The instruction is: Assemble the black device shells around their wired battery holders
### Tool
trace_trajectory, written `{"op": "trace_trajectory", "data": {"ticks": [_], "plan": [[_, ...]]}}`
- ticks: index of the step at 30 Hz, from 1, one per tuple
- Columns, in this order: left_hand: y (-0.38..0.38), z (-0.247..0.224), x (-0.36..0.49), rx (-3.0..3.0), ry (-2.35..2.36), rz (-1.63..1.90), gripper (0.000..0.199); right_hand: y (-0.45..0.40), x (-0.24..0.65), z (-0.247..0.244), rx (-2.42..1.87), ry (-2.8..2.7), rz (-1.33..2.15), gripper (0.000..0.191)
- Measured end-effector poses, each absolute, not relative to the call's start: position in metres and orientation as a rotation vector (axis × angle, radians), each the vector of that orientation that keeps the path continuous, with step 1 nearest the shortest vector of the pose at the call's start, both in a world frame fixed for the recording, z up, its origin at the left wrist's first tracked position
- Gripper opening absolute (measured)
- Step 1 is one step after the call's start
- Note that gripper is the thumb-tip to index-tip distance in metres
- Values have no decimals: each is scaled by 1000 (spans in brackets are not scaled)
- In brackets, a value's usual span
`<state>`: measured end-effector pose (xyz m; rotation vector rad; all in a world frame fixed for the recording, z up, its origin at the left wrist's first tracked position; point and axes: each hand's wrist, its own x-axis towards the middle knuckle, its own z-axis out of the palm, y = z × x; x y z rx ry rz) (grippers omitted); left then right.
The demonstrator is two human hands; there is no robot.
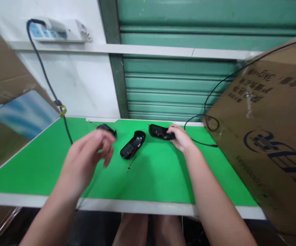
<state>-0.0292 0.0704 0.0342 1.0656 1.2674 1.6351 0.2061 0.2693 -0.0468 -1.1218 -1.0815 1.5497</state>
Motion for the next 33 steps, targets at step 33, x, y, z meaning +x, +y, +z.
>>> {"op": "trace_trajectory", "data": {"ticks": [33], "plan": [[197, -21, 8, 732, 857, 1097, 83, 259, 196, -40, -895, -1082, 1590, 38]]}}
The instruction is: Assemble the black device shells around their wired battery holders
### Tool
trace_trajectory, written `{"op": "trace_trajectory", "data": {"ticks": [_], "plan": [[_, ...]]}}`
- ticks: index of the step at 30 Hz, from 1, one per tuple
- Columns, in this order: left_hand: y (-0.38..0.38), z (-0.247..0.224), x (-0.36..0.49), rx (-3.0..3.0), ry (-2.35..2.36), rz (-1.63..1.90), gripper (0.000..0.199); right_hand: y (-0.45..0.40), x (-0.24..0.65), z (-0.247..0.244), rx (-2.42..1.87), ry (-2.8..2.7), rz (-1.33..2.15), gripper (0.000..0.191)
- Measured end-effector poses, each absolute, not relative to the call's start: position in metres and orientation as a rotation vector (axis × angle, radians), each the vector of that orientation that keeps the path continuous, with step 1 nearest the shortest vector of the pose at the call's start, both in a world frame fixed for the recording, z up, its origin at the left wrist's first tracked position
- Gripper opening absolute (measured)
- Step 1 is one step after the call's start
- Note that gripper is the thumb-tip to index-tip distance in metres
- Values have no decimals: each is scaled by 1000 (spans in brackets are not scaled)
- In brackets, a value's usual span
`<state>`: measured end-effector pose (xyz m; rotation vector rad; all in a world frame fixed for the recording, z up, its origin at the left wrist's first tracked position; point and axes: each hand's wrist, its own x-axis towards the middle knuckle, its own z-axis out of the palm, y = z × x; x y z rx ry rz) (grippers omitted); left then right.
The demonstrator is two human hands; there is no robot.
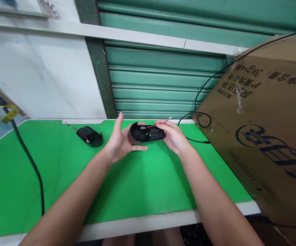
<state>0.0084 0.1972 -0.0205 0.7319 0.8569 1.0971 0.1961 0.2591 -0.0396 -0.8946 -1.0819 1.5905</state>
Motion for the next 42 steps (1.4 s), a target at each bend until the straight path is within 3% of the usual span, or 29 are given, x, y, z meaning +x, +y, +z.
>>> {"op": "trace_trajectory", "data": {"ticks": [4, 6, 9, 13, 14, 17, 19, 24, 27, 35, 38, 42], "plan": [[194, -19, 8, 722, 944, 895, 35, 261, 203, -40, -911, -1296, 1505, 28], [191, -20, 9, 764, 914, 800, 26, 262, 205, -41, -914, -1395, 1429, 24], [186, -23, 11, 813, 846, 644, 36, 260, 203, -41, -908, -1547, 1326, 21], [179, -29, 20, 814, 889, 518, 35, 252, 201, -37, -904, -1680, 1377, 17], [178, -31, 23, 811, 895, 511, 36, 250, 201, -35, -916, -1679, 1432, 22], [178, -35, 31, 800, 882, 570, 36, 247, 207, -30, -907, -1638, 1632, 58], [179, -36, 33, 763, 890, 653, 29, 249, 210, -28, -853, -1586, 1640, 65], [184, -31, 35, 642, 954, 814, 24, 250, 201, -35, -969, -1491, 870, 23], [185, -28, 37, 633, 972, 973, 23, 243, 190, -41, -1025, -1593, 689, 27], [191, -45, 37, 817, 972, 1090, 39, 235, 171, -48, -1044, -1521, 740, 15], [192, -47, 36, 868, 964, 1132, 40, 231, 169, -48, -1045, -1528, 597, 8], [192, -40, 36, 838, 944, 1211, 37, 223, 167, -48, -910, -1639, 390, 15]]}}
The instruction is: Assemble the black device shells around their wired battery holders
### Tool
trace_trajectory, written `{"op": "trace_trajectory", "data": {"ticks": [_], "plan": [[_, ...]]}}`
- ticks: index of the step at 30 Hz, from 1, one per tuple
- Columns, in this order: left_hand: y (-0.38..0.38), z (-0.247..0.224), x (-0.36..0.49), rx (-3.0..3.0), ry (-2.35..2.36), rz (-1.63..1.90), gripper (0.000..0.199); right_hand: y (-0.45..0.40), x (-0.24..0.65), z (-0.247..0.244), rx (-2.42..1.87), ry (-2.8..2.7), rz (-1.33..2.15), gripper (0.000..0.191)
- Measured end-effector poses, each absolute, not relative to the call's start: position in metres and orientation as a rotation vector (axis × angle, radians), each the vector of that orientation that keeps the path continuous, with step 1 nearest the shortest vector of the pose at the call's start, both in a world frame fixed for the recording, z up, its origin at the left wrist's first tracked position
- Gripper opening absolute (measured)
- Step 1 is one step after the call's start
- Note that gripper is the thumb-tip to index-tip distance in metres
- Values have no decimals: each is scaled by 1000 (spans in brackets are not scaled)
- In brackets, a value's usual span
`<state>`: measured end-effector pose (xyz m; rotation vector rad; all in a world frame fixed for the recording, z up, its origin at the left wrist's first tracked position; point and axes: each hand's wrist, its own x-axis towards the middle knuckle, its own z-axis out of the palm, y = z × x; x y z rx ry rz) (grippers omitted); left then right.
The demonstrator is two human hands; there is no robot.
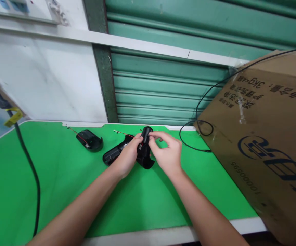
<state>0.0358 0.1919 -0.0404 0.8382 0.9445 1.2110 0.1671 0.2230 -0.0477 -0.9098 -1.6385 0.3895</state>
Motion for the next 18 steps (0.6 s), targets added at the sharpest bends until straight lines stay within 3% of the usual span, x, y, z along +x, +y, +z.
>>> {"op": "trace_trajectory", "data": {"ticks": [10, 18], "plan": [[194, -41, 29, 789, 987, 1306, 35, 228, 177, -46, -687, -1997, 330, 19], [194, -40, 32, 812, 1046, 1311, 31, 230, 178, -53, -690, -2069, 321, 43]]}}
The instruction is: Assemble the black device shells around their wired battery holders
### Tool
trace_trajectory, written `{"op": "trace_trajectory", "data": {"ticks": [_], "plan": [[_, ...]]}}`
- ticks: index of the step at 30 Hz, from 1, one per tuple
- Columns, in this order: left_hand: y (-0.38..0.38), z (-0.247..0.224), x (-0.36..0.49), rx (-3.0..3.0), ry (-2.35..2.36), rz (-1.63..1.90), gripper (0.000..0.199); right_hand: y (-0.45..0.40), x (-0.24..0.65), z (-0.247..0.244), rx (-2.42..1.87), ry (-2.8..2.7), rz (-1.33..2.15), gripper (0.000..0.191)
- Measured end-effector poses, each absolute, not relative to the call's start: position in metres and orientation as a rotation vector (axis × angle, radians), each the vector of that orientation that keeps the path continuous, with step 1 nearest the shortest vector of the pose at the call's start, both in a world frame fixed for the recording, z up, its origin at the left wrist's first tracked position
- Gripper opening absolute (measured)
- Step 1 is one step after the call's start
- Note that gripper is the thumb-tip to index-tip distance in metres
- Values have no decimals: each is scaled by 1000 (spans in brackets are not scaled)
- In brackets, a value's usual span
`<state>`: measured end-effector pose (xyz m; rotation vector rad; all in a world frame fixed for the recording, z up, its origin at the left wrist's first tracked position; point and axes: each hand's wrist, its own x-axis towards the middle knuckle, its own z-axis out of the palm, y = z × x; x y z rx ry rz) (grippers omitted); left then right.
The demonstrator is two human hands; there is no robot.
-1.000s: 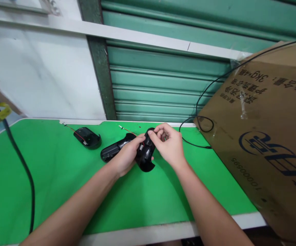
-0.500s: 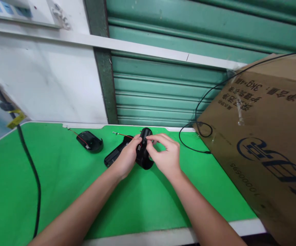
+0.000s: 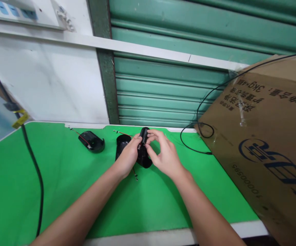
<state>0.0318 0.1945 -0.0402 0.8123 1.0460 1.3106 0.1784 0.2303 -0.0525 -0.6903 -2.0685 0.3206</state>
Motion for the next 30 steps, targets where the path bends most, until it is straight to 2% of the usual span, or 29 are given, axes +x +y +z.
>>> {"op": "trace_trajectory", "data": {"ticks": [13, 24, 30], "plan": [[196, -47, 31, 956, 1068, 1309, 40, 229, 178, -54, -680, -2064, 82, 40], [197, -52, 31, 997, 1057, 1351, 45, 226, 173, -54, -639, -2049, -195, 24], [200, -58, 25, 1206, 1080, 1315, 44, 225, 176, -55, -692, -2123, -115, 21]]}}
